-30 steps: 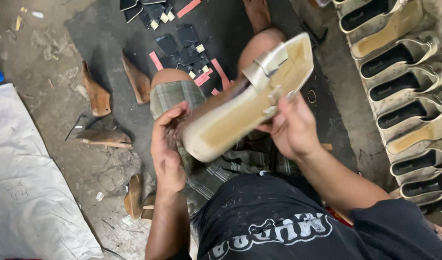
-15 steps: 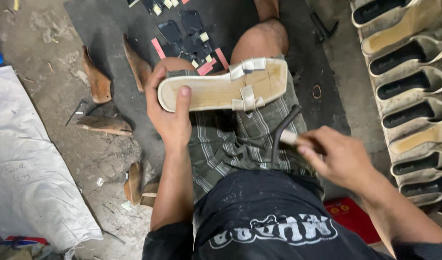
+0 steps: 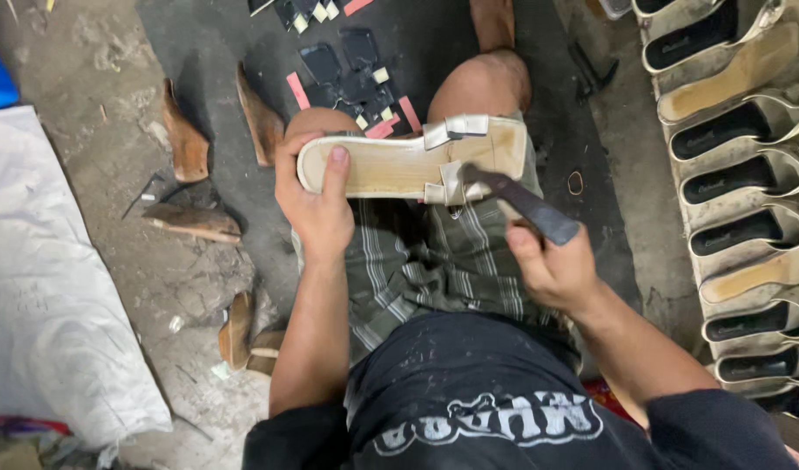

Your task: The person is repairing a beige high-heeled shoe by attaching a pink insole and securing the sole with a hammer and wooden shoe last. They repeatedly hammer the sole, insert the insole, and adjust the shoe on the last.

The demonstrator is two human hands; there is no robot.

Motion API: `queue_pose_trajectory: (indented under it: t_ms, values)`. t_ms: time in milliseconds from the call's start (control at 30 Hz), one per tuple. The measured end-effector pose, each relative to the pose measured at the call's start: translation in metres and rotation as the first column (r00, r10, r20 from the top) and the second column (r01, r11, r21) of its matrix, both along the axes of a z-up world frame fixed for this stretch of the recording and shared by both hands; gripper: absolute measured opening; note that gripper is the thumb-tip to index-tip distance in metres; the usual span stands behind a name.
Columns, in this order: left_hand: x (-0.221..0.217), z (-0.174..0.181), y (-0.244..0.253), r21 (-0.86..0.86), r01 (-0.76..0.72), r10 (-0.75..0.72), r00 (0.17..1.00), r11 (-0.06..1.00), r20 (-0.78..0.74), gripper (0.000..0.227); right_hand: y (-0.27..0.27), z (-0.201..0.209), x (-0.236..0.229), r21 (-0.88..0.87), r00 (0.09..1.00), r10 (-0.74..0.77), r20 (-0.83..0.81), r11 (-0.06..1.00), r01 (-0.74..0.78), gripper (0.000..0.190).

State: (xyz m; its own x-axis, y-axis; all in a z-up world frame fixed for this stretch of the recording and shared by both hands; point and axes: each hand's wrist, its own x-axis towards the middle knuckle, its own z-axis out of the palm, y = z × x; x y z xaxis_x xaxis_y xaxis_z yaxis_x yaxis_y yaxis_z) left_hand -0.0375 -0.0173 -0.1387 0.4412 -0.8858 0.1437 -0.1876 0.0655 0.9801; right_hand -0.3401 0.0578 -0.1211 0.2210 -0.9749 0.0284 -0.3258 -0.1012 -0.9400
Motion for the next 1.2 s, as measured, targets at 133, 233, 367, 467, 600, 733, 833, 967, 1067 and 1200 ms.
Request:
queue_pose_trajectory:
  t_ms: [133,233,367,467,600,733,833,967,1067,1200]
  values:
    - [-0.001,0.006,0.001,0.055,0.003,0.001,0.998,0.998,-0.059,0.034,0.015,-0.010,-0.008,0.068,0.860,-0.067,0.506,0.997,0.038,0.019]
    - [-0.002,0.018,0.007,0.041,-0.009,0.008,1.000,0.999,0.027,0.031,0.016,-0.014,-0.001,0.121,0.848,-0.031,0.529,0.992,-0.039,0.018]
    - [-0.004,0.035,0.012,-0.089,0.019,0.015,0.929,0.996,0.370,0.025,0.004,-0.001,0.002,-0.085,0.998,0.047,-0.038,0.995,-0.050,0.016]
    - [-0.005,0.038,0.017,-0.082,0.053,-0.024,0.948,0.995,0.316,0.024,0.006,0.010,0.013,-0.040,0.901,-0.014,0.434,0.999,0.035,0.016]
    - [-0.006,0.036,0.013,-0.063,0.043,-0.030,0.982,0.997,0.189,0.024,-0.008,0.015,0.026,-0.019,0.996,0.059,-0.068,0.998,-0.061,0.016]
    - [-0.004,0.035,0.008,-0.038,0.023,-0.015,0.981,0.999,0.195,0.023,-0.008,0.016,0.030,-0.105,0.997,0.024,0.072,0.994,-0.016,0.017]
    - [-0.003,0.034,-0.002,-0.164,0.122,-0.119,0.993,0.979,0.025,0.020,-0.013,0.018,0.026,-0.209,0.988,0.051,0.149,0.978,-0.019,0.016]
    - [-0.004,0.037,-0.005,-0.184,0.122,-0.113,0.992,0.975,0.058,0.018,-0.013,0.021,0.025,-0.037,0.993,0.072,-0.089,0.996,-0.076,0.011]
    - [-0.004,0.035,-0.004,-0.162,0.126,-0.117,0.991,0.979,0.065,0.018,-0.013,0.016,0.032,-0.290,0.975,0.107,0.197,0.956,-0.046,0.011]
    - [-0.005,0.033,0.000,-0.126,0.097,-0.090,0.994,0.987,0.058,0.017,-0.022,0.019,0.033,-0.056,0.974,0.157,-0.162,0.984,-0.168,0.022]
